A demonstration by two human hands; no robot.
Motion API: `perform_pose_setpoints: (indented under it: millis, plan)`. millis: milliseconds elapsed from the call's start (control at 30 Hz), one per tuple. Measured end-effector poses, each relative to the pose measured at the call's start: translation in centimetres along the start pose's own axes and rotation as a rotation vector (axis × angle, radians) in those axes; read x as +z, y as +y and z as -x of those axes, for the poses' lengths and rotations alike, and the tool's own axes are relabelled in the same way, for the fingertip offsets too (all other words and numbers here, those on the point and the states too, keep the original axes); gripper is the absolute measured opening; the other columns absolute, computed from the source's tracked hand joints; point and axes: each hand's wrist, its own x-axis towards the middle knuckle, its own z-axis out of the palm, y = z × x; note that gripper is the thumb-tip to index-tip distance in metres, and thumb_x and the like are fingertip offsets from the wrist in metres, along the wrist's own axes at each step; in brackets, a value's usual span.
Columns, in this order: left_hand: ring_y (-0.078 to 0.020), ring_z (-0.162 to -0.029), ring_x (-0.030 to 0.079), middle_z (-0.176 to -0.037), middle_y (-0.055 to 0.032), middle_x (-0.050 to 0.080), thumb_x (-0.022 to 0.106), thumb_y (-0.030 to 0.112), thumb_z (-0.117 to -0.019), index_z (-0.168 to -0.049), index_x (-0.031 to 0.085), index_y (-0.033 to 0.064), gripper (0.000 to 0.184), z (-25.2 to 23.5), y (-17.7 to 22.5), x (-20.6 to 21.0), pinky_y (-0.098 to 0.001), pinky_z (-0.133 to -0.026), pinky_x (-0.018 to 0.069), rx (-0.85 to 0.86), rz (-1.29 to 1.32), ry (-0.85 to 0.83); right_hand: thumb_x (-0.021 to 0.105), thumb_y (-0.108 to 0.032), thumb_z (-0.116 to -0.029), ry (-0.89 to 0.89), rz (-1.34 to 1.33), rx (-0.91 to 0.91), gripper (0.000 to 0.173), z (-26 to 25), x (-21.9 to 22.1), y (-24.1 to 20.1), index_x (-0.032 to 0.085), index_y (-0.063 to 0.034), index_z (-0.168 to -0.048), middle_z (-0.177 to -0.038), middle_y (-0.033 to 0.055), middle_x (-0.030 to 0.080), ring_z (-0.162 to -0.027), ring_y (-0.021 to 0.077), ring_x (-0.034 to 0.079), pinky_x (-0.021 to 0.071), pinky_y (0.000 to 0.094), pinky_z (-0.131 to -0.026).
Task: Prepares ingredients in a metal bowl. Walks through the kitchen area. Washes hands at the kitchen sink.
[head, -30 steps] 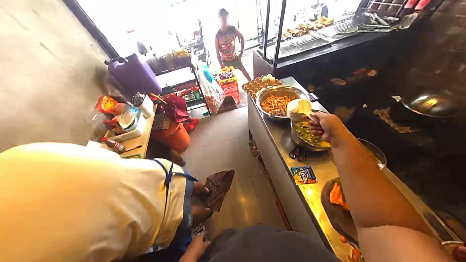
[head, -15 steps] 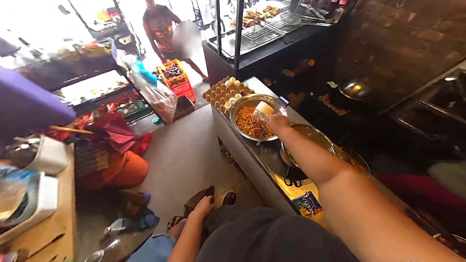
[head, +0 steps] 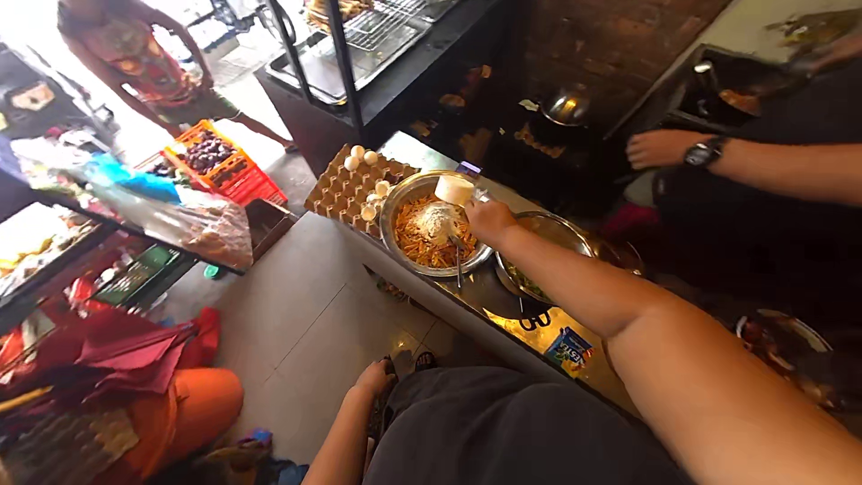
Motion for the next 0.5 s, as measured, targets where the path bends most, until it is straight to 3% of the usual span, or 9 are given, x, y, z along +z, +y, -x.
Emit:
perform_pose_setpoints:
  millis: [67,100,133,167,200,233,300,367,500]
  plan:
    - [-0.0372,-0.135,0.053,-0.145,-0.0219,0.055,0.058,0.032,-0.1035,-0.149,0.050,0.0082,0.052,-1.0,2.2,-0.5,-0.0558,-0.114,0.0406,0.058,-0.037,-0.025,0.044,-0.015,-0.1082,0.051,-0.311,0.113,0.034,1.1,-0.9,1.0,0.060,0.0011,-0.134,-0.122,0.0276,0.068,-0.112,0.0458,0.068,0.0545,0.0647,-0.091]
    - [-0.0377,-0.135,0.053,-0.145,-0.0226,0.055,0.059,0.032,-0.1036,-0.149,0.050,0.0077,0.052,-1.6,3.4,-0.6,-0.0559,-0.114,0.0407,0.091,-0.061,-0.041,0.042,-0.023,-0.1114,0.066,-0.550,0.165,0.038,1.6,-1.2,1.8,0.060,0.0010,-0.135,-0.124,0.0258,0.068,-0.116,0.0416,0.067,0.0532,0.0611,-0.098]
    - [-0.0384,-0.135,0.053,-0.145,-0.0231,0.055,0.059,0.032,-0.1036,-0.148,0.050,0.0072,0.052,-2.2,4.6,-0.6,-0.0565,-0.114,0.0407,0.126,-0.092,-0.060,0.044,-0.027,-0.1120,0.087,-0.834,0.219,0.040,2.3,-1.1,2.8,0.062,0.0016,-0.134,-0.121,0.0234,0.069,-0.112,0.0358,0.068,0.0540,0.0547,-0.098]
    - [-0.0387,-0.135,0.053,-0.145,-0.0231,0.055,0.059,0.031,-0.1037,-0.148,0.051,0.0069,0.051,-2.9,6.0,-0.3,-0.0565,-0.114,0.0412,0.163,-0.124,-0.083,0.047,-0.028,-0.1115,0.104,-1.117,0.288,0.038,3.5,-0.8,3.8,0.065,-0.0009,-0.131,-0.108,0.0166,0.070,-0.095,0.0253,0.068,0.0567,0.0429,-0.087]
    - [-0.0387,-0.134,0.054,-0.145,-0.0230,0.055,0.059,0.031,-0.1036,-0.148,0.051,0.0069,0.051,-3.4,7.4,0.0,-0.0563,-0.113,0.0420,0.199,-0.159,-0.110,0.047,-0.028,-0.1108,0.127,-1.429,0.354,0.033,5.1,-0.2,4.7,0.066,-0.0044,-0.124,-0.084,0.0054,0.059,-0.067,0.0129,0.054,0.0466,0.0286,-0.061]
    - [-0.0381,-0.133,0.055,-0.145,-0.0223,0.055,0.060,0.031,-0.1036,-0.148,0.051,0.0075,0.051,-3.9,8.8,0.5,-0.0558,-0.112,0.0431,0.228,-0.201,-0.139,0.047,-0.029,-0.1098,0.121,-1.742,0.387,0.029,7.2,0.5,5.7,0.067,-0.0076,-0.117,-0.069,-0.0025,0.048,-0.052,0.0059,0.042,0.0371,0.0213,-0.048]
    - [-0.0352,-0.131,0.057,-0.146,-0.0200,0.055,0.059,0.033,-0.1038,-0.149,0.050,0.0099,0.051,-4.5,11.9,1.6,-0.0532,-0.111,0.0450,0.279,-0.290,-0.192,0.045,-0.032,-0.1089,0.040,-2.156,0.364,0.027,12.2,1.7,8.4,0.063,-0.0116,-0.108,-0.059,-0.0085,0.039,-0.043,0.0005,0.032,0.0294,0.0158,-0.040]
    - [-0.0346,-0.127,0.060,-0.144,-0.0201,0.056,0.059,0.032,-0.1043,-0.149,0.051,0.0090,0.050,-4.5,15.3,3.3,-0.0527,-0.109,0.0466,0.351,-0.375,-0.240,0.044,-0.030,-0.1092,0.054,-2.299,0.329,0.028,18.7,3.4,11.7,0.063,-0.0092,-0.110,-0.059,-0.0084,0.040,-0.042,-0.0014,0.032,0.0280,0.0128,-0.039]
    - [-0.0330,-0.124,0.062,-0.137,-0.0201,0.061,0.056,0.028,-0.1056,-0.146,0.054,0.0068,0.046,-2.7,23.5,7.5,-0.0501,-0.109,0.0476,0.533,-0.495,-0.303,0.039,-0.028,-0.1100,0.302,-2.216,0.325,0.029,35.6,6.6,18.5,0.063,-0.0118,-0.102,-0.058,-0.0100,0.039,-0.042,-0.0031,0.031,0.0272,0.0118,-0.040]
